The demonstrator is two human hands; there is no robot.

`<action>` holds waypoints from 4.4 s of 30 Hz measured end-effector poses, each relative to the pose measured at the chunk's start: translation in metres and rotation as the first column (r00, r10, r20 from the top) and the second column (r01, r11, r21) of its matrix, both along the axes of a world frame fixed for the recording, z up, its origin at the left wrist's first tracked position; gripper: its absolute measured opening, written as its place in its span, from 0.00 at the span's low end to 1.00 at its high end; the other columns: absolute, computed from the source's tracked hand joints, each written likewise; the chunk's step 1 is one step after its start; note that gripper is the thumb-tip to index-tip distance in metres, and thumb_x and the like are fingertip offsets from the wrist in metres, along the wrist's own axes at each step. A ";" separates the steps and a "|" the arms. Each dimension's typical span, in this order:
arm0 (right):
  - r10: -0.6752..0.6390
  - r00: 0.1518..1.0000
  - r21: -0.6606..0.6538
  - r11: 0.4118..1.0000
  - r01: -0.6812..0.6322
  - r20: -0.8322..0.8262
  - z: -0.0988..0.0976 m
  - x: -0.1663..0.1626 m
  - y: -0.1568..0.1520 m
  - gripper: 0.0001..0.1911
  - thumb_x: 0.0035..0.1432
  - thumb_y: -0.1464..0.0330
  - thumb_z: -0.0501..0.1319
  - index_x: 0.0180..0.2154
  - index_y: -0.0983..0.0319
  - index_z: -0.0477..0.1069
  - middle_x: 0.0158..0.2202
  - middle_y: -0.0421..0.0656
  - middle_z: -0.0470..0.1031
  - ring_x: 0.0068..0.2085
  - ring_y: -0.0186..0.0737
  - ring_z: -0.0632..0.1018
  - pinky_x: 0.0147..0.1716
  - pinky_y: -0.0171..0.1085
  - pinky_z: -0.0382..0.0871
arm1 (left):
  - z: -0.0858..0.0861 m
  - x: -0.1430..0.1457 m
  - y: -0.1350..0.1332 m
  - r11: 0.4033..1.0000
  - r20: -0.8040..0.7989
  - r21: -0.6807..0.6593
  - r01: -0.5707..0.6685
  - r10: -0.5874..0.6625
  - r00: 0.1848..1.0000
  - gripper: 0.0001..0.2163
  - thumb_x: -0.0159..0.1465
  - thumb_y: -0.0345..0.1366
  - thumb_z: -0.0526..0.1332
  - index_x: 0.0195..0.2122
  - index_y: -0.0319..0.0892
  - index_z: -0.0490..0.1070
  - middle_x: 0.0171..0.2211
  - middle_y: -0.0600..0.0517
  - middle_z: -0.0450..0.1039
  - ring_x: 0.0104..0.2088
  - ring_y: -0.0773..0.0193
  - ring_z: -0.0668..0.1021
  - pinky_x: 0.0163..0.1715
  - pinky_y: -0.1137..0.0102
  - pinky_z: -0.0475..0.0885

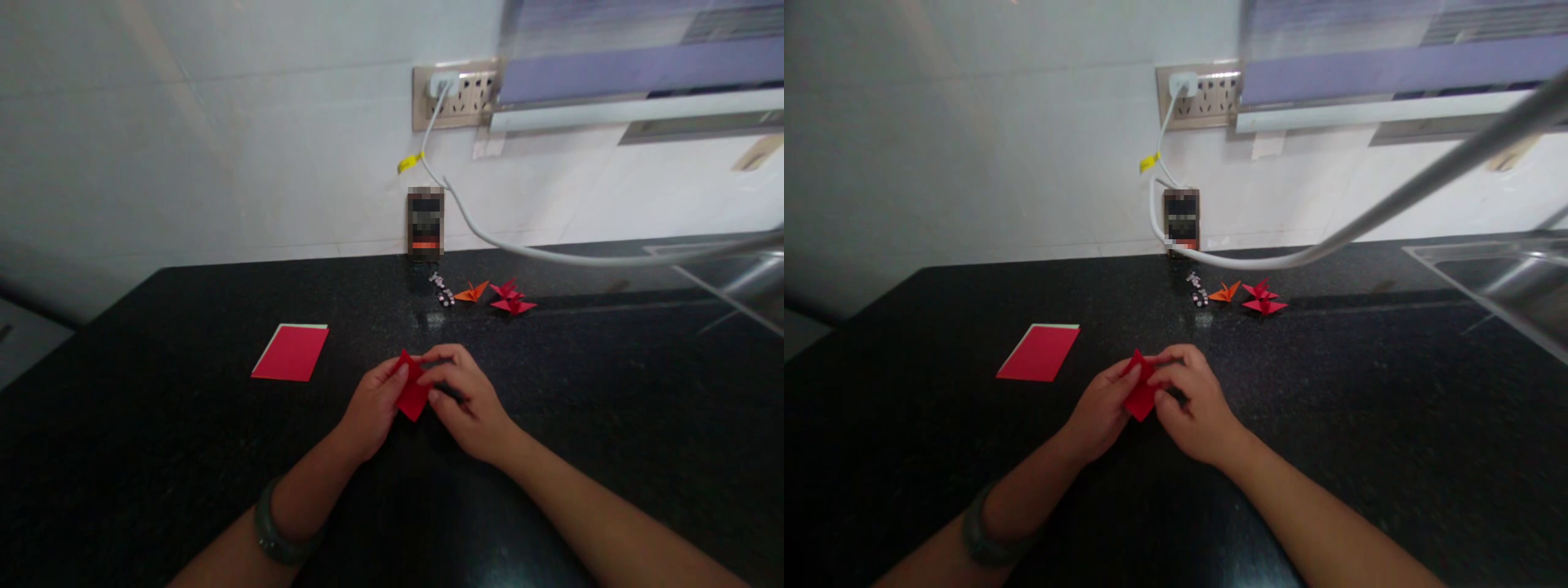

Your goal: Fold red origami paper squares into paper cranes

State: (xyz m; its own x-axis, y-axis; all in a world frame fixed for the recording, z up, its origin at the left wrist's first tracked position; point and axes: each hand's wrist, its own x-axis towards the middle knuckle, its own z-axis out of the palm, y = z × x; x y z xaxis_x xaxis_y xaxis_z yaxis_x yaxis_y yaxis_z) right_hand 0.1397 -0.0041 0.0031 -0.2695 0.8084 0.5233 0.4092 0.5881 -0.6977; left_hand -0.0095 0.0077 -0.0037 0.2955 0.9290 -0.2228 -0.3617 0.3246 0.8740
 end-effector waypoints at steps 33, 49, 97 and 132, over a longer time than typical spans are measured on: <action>-0.240 0.970 -0.183 0.956 0.228 -0.046 -0.009 -0.004 0.008 0.07 0.56 0.72 0.53 0.26 0.62 0.66 0.28 0.41 0.67 0.30 0.35 0.70 0.30 0.35 0.64 | 0.007 0.003 -0.002 0.994 0.005 -0.106 -0.017 0.018 1.000 0.15 0.58 0.43 0.57 0.39 0.37 0.71 0.34 0.46 0.75 0.33 0.61 0.76 0.37 0.65 0.69; -0.268 0.955 -0.224 0.946 0.236 -0.127 -0.008 -0.007 0.005 0.04 0.54 0.71 0.56 0.27 0.62 0.68 0.26 0.39 0.65 0.27 0.33 0.68 0.26 0.33 0.62 | 0.001 0.003 -0.004 0.990 0.063 -0.063 0.127 -0.123 0.990 0.11 0.54 0.37 0.63 0.35 0.35 0.74 0.30 0.48 0.75 0.31 0.67 0.75 0.39 0.69 0.68; -0.248 0.764 -0.727 0.572 -0.380 -0.595 -0.010 -0.009 0.011 0.16 0.46 0.58 0.63 0.25 0.64 0.64 0.18 0.36 0.69 0.16 0.26 0.67 0.17 0.28 0.62 | 0.001 -0.003 0.000 0.957 -0.426 0.263 -0.124 0.231 0.875 0.10 0.54 0.40 0.60 0.28 0.38 0.74 0.23 0.52 0.75 0.23 0.66 0.75 0.25 0.73 0.70; -0.100 0.975 -0.523 0.852 -0.020 -0.199 -0.008 -0.004 0.007 0.13 0.53 0.65 0.56 0.38 0.63 0.71 0.28 0.41 0.72 0.27 0.34 0.72 0.26 0.33 0.66 | 0.003 0.002 -0.002 0.965 -0.443 0.249 -0.081 0.188 0.877 0.04 0.50 0.34 0.62 0.26 0.38 0.70 0.21 0.55 0.71 0.22 0.69 0.72 0.23 0.75 0.66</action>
